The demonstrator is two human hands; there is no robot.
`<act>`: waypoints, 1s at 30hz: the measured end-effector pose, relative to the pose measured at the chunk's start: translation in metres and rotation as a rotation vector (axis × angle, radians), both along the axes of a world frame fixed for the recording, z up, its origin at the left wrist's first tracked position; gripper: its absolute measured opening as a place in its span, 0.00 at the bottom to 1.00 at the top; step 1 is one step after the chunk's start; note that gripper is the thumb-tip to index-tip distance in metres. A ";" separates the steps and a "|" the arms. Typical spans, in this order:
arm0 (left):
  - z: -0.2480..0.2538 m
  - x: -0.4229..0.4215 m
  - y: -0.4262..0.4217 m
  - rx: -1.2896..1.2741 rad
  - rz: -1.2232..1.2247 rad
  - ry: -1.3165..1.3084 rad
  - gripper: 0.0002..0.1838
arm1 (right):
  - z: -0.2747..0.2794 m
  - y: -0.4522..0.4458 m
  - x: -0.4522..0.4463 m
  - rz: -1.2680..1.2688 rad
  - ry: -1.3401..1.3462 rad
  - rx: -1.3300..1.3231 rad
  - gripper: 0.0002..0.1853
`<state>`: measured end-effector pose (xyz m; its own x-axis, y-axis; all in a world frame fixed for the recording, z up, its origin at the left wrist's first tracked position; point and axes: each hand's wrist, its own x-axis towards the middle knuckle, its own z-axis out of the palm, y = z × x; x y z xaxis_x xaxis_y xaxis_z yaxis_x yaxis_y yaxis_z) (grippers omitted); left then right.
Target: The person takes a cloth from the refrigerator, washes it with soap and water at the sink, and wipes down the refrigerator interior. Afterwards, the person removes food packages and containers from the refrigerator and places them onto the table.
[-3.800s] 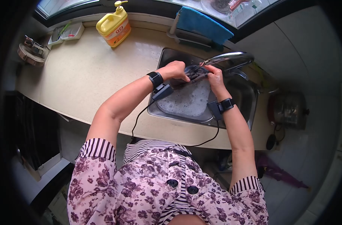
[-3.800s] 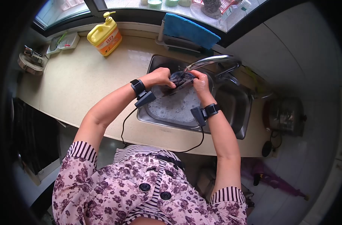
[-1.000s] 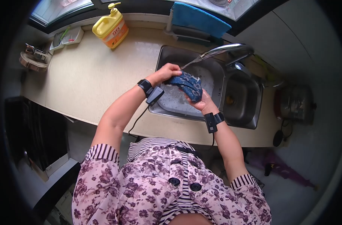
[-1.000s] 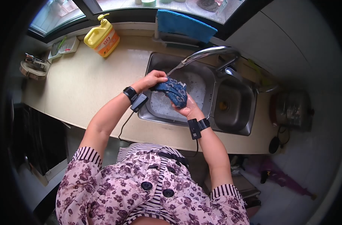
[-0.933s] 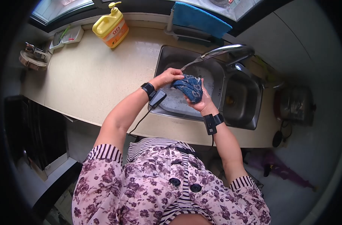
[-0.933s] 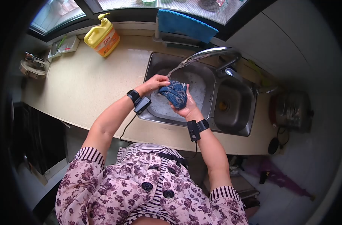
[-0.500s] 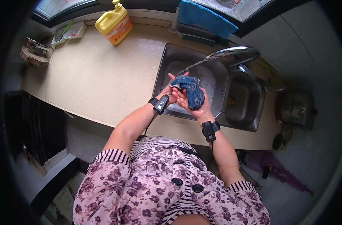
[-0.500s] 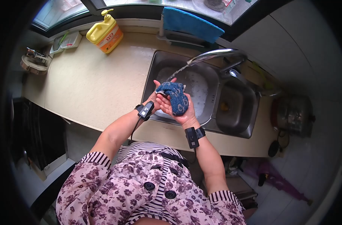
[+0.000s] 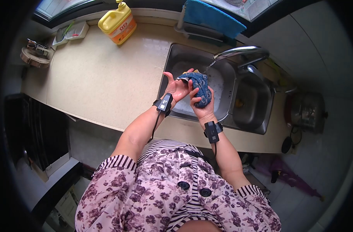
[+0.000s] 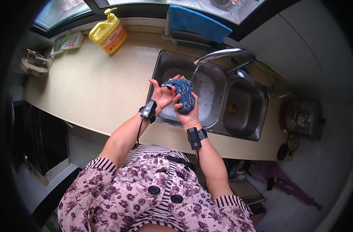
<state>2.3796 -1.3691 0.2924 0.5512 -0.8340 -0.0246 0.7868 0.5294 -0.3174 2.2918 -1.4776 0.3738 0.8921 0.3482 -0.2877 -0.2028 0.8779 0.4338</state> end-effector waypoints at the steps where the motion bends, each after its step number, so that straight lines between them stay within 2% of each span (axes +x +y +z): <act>1: 0.009 -0.003 -0.001 0.018 0.044 0.012 0.58 | 0.003 0.001 0.001 -0.020 -0.014 0.018 0.34; 2: 0.007 -0.001 -0.002 0.017 0.043 0.011 0.58 | 0.006 0.001 0.003 -0.022 -0.015 0.017 0.34; 4: 0.011 0.004 -0.003 0.362 0.022 -0.091 0.43 | 0.012 0.002 0.005 0.018 0.075 -0.060 0.33; 5: 0.017 0.006 -0.005 0.414 0.019 -0.035 0.25 | 0.008 0.000 0.005 0.019 0.077 -0.061 0.33; 6: 0.020 0.009 -0.006 0.414 0.020 -0.036 0.25 | 0.000 -0.004 0.005 0.111 0.046 -0.063 0.30; 8: 0.020 0.016 -0.010 0.771 0.006 -0.244 0.14 | -0.009 -0.009 0.006 0.203 0.013 -0.065 0.28; 9: 0.020 0.019 -0.011 0.769 0.005 -0.244 0.14 | -0.013 -0.011 0.006 0.328 0.015 -0.270 0.25; 11: 0.016 0.026 -0.012 0.864 -0.021 -0.448 0.10 | -0.006 -0.013 0.011 0.521 0.040 -0.699 0.19; 12: 0.015 0.028 -0.012 0.911 -0.034 -0.550 0.09 | -0.002 -0.014 0.013 0.521 0.040 -0.699 0.19; 14: 0.009 0.032 -0.016 0.964 -0.043 -0.583 0.10 | 0.009 -0.012 0.019 0.760 0.037 -1.284 0.17; 15: 0.004 0.034 -0.019 0.985 -0.053 -0.685 0.10 | 0.009 -0.011 0.021 0.821 0.029 -1.459 0.15; 16: 0.000 0.034 -0.021 1.004 -0.064 -0.786 0.10 | 0.000 -0.012 0.022 0.820 0.031 -1.459 0.15; 18: 0.001 0.029 -0.025 0.982 -0.045 -0.757 0.09 | -0.026 -0.018 0.025 0.988 -0.085 -2.060 0.14; 19: -0.010 0.026 -0.031 1.112 0.004 -0.782 0.09 | -0.030 -0.016 0.026 0.988 -0.161 -2.350 0.14; 20: -0.016 0.024 -0.034 1.243 0.054 -0.805 0.09 | -0.031 -0.014 0.026 0.987 -0.162 -2.352 0.14; 22: -0.033 0.022 -0.038 1.328 0.057 -0.821 0.08 | -0.033 -0.012 0.024 0.894 -0.305 -2.764 0.16; 23: -0.041 0.021 -0.043 1.561 0.083 -0.818 0.11 | -0.017 -0.008 0.023 0.905 -0.329 -2.873 0.18; 24: -0.049 0.020 -0.048 1.793 0.110 -0.805 0.15 | -0.016 -0.006 0.022 0.905 -0.330 -2.874 0.18; 25: -0.032 0.020 -0.046 1.834 -0.020 -0.735 0.21 | -0.015 -0.004 0.022 0.984 -0.379 -2.970 0.24; 26: -0.022 0.022 -0.045 1.834 -0.017 -0.731 0.21 | -0.014 -0.002 0.021 1.066 -0.431 -3.065 0.31; 27: -0.013 0.027 -0.043 1.802 -0.194 -0.685 0.22 | -0.014 0.001 0.020 1.064 -0.439 -3.066 0.31; 28: -0.016 0.033 -0.042 1.763 -0.368 -0.634 0.23 | -0.014 0.005 0.017 0.909 -0.540 -3.227 0.32; 29: -0.020 0.039 -0.040 1.678 -0.484 -0.698 0.31 | -0.016 0.008 0.015 0.720 -0.648 -3.376 0.34; 30: -0.022 0.041 -0.040 1.686 -0.473 -0.696 0.31 | -0.016 0.010 0.016 0.703 -0.661 -3.377 0.34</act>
